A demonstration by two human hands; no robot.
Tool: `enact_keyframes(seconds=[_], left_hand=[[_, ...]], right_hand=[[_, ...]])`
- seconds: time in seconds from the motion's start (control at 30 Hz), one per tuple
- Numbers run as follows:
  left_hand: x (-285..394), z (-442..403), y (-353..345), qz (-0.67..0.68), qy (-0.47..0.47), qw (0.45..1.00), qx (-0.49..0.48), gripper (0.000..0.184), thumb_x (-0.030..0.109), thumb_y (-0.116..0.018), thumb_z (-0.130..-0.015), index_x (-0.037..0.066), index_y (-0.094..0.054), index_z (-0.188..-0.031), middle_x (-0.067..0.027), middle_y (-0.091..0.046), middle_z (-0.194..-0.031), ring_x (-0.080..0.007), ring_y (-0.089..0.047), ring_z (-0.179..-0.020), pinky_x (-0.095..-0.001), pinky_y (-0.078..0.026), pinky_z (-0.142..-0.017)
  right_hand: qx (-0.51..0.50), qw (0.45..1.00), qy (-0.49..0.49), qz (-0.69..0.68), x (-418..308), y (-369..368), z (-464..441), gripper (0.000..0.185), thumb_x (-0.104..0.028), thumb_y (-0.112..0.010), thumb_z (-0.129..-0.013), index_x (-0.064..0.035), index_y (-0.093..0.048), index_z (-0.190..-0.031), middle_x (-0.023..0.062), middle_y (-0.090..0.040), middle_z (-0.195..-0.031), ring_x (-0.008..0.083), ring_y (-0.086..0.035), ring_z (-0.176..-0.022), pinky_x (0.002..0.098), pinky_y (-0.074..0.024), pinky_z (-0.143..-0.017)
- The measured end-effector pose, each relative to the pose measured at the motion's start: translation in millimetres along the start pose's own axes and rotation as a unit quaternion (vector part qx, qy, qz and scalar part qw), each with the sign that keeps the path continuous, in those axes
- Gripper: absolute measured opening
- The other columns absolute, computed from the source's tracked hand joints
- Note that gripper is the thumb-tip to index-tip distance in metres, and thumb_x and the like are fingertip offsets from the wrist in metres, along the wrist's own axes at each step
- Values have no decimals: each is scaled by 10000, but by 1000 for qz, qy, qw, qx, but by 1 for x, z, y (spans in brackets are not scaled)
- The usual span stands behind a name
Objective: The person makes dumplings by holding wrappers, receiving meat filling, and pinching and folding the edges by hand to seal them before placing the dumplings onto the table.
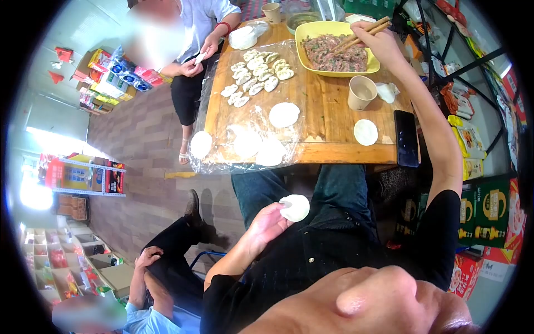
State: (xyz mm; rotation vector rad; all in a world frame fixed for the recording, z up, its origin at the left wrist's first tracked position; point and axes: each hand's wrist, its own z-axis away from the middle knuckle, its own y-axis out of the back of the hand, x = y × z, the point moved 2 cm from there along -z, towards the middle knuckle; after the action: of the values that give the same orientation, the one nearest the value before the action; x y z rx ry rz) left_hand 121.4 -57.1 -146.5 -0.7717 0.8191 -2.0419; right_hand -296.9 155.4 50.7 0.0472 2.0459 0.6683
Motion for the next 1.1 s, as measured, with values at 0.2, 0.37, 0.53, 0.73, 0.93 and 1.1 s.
enact_keyframes(seconds=[0.2, 0.37, 0.53, 0.73, 0.93, 1.1], left_hand=[[4, 10, -17, 31, 2, 999, -6, 493, 98, -580, -836, -49, -465, -1292, -163, -552, -1318, -274, -526, -1228, -400, -392, -1079], [4, 6, -23, 47, -7, 998, -28, 487, 89, -573, -844, -62, -458, -1292, -171, -550, -1319, -273, -519, -1236, -392, -380, -1089], [6, 5, -30, 49, -12, 998, -28, 490, 84, -566, -847, -64, -450, -1300, -171, -544, -1326, -276, -517, -1238, -391, -376, -1092], [7, 0, -30, 57, -7, 998, -40, 507, 71, -569, -850, -44, -446, -1328, -164, -529, -1353, -295, -493, -1268, -435, -365, -1106], [5, -3, -35, 54, -9, 998, -41, 513, 82, -571, -853, -41, -445, -1335, -163, -530, -1353, -293, -484, -1277, -435, -361, -1105], [5, -4, -40, 47, -14, 998, -29, 507, 85, -567, -857, -41, -450, -1334, -167, -534, -1349, -294, -490, -1273, -434, -370, -1099]], right_hand=[[6, 1000, -4, 23, 21, -10, 1, 312, -247, -599, -949, 17, -651, -1105, 74, -669, -958, 123, -659, -851, 241, -559, -742], [-18, 999, -28, -36, 20, -14, 4, 296, -216, -571, -964, 20, -641, -1129, 90, -663, -981, 134, -662, -865, 250, -567, -744], [5, 994, -5, -110, 27, 1, 3, 305, -214, -583, -959, 24, -636, -1144, 87, -659, -1004, 136, -661, -894, 242, -571, -766], [11, 997, -36, -72, 31, 0, 10, 306, -200, -599, -950, 28, -638, -1151, 94, -664, -1031, 133, -662, -911, 240, -573, -764], [-26, 995, -47, -80, 33, -9, 13, 323, -242, -603, -947, 14, -645, -1141, 83, -663, -1059, 131, -663, -897, 241, -568, -760], [-33, 989, -98, -104, 20, -18, 21, 293, -211, -586, -958, 15, -648, -1134, 76, -661, -1056, 126, -658, -913, 236, -570, -762]])
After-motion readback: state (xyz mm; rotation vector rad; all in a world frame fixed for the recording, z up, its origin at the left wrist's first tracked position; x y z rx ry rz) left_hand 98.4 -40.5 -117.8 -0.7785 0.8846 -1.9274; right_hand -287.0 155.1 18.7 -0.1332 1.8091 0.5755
